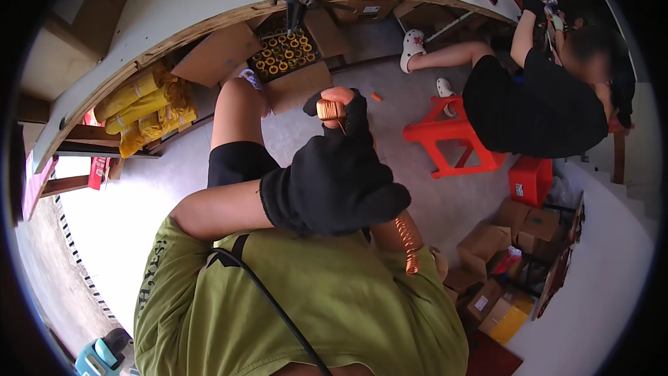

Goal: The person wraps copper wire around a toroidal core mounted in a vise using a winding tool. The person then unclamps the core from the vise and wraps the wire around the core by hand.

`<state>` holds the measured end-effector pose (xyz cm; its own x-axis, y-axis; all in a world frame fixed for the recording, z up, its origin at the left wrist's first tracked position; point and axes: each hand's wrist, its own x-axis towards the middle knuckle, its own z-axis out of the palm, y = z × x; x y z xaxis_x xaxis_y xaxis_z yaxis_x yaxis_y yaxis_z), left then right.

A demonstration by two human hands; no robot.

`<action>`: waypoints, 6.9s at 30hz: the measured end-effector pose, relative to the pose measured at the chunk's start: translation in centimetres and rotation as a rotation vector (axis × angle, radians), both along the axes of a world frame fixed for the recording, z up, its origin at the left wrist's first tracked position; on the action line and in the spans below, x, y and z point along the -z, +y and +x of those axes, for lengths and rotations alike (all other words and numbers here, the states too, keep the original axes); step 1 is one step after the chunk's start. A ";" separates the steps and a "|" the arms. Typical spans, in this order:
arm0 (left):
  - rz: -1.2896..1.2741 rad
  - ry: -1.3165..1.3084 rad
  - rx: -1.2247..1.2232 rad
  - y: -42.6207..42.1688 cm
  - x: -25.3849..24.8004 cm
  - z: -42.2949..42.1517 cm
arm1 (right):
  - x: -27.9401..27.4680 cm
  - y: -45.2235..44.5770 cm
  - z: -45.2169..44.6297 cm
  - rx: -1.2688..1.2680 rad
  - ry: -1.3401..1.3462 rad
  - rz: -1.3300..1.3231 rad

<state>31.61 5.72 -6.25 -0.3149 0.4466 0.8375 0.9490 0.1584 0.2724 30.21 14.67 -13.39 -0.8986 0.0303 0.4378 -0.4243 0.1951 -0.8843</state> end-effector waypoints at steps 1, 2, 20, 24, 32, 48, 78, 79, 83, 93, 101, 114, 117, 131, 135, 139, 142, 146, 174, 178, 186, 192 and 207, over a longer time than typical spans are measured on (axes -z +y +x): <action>-0.004 0.009 0.003 -0.1 -0.2 0.1 | 0.1 0.1 0.1 -0.015 -0.013 -0.023; -0.021 0.022 0.020 -0.3 -0.4 0.0 | -0.1 0.3 0.1 -0.043 -0.049 -0.051; 0.215 -0.523 0.101 -4.3 1.3 -5.7 | -3.9 2.4 -1.3 -0.161 -0.019 -0.064; 0.255 -0.545 0.115 -4.0 1.4 -5.8 | -3.9 2.5 -1.3 -0.143 -0.008 -0.030; 0.368 -0.549 0.038 -3.3 1.4 -5.1 | -4.2 1.1 -1.2 -0.124 -0.060 -0.153; 0.450 -0.666 0.121 -3.6 1.6 -6.5 | -5.1 0.8 -2.6 -0.175 -0.114 -0.162; 0.174 -0.315 -0.307 -7.3 -3.1 -14.1 | -8.6 1.7 -14.1 -0.079 0.307 0.304; 0.148 -0.332 -0.315 -7.6 -3.2 -14.9 | -8.9 1.8 -15.0 -0.069 0.330 0.336; 0.061 -0.308 -0.371 -7.9 -4.1 -16.7 | -8.8 2.3 -18.4 -0.037 0.405 0.437; 0.109 -0.309 -0.319 -8.8 -2.5 -22.0 | -10.3 1.4 -19.9 -0.109 0.516 0.579; -0.110 -0.366 -0.240 -9.7 -4.3 -22.2 | -11.6 0.6 -19.2 -0.130 0.323 0.559; -0.088 -0.179 -0.387 -8.3 -4.4 -22.3 | -10.2 0.5 -20.3 -0.057 0.406 0.607; -0.037 -0.246 -0.384 -8.1 -4.0 -22.4 | -9.7 0.5 -20.5 -0.058 0.419 0.565; -0.162 -0.153 -0.453 -7.9 -5.0 -22.2 | -4.4 -0.6 -9.3 -0.162 -0.445 -0.513; -0.195 -0.112 -0.462 -8.0 -5.3 -22.0 | -3.2 -0.5 -11.7 -0.307 -0.700 -1.410; -0.296 -0.044 -0.449 -8.4 -5.3 -22.7 | -5.4 0.3 -13.2 -0.590 -0.305 -1.086; -0.404 -0.113 -0.482 -8.3 -5.3 -23.3 | -9.8 -2.2 -12.6 -0.084 0.035 0.012; -0.351 -0.121 -0.453 -8.5 -5.3 -23.0 | -8.2 -5.0 -12.0 0.031 0.452 1.082; -0.183 -0.262 -0.412 -8.4 -4.7 -21.8 | -8.8 4.0 -14.3 -0.072 0.427 0.974; -0.079 -0.402 -0.368 -8.1 -3.6 -21.8 | -7.1 1.8 -17.3 -0.149 0.001 1.261; 0.178 -0.360 -0.194 -8.5 -2.2 -22.1 | -0.7 -4.6 -16.3 -0.357 -0.611 -0.345; -0.087 -0.371 -0.187 -10.0 -3.4 -23.2 | 0.4 -4.7 -16.3 -0.387 -0.645 -0.461; -0.084 -0.544 0.021 -7.6 -3.5 -22.7 | -0.2 -7.6 -15.2 -0.624 -0.630 -1.053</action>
<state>8.90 -1.86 -2.80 -0.6825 0.5156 0.5180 0.6782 0.1827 0.7118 15.03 7.02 -13.23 -0.9218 -0.3870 -0.0231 0.3306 -0.7536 -0.5682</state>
